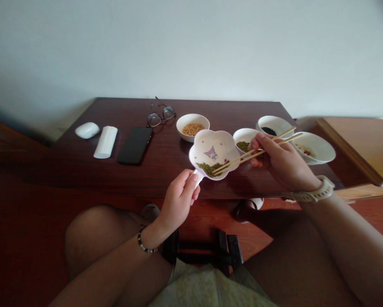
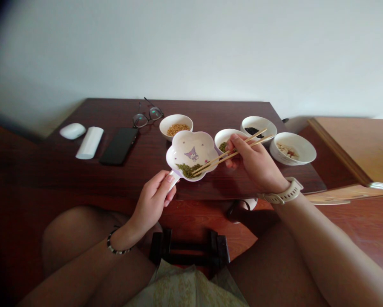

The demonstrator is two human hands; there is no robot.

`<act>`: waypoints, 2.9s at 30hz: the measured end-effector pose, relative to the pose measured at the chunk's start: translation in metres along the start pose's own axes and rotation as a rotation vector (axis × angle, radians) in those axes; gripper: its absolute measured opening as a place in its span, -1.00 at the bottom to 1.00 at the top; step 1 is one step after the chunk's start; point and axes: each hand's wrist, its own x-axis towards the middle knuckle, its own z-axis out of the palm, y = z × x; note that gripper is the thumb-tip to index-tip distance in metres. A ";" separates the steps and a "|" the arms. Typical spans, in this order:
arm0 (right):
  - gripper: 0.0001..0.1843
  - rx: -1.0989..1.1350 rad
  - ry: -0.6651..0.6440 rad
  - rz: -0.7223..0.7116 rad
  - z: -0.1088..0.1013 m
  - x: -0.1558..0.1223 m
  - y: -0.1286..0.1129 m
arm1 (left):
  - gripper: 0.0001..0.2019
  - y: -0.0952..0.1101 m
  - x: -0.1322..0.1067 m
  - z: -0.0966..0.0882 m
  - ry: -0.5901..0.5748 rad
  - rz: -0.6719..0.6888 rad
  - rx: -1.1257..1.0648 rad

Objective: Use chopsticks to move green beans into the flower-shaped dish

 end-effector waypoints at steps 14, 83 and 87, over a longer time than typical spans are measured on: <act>-0.64 0.122 0.068 0.030 -0.005 0.004 -0.007 | -0.65 -0.001 0.000 -0.003 -0.014 -0.002 -0.008; -0.66 0.215 0.071 -0.031 -0.001 0.003 0.004 | -0.66 0.002 0.001 -0.001 -0.017 -0.004 -0.004; -0.67 0.263 0.122 -0.033 -0.013 0.007 -0.001 | -0.66 0.000 0.002 -0.001 -0.021 -0.007 0.002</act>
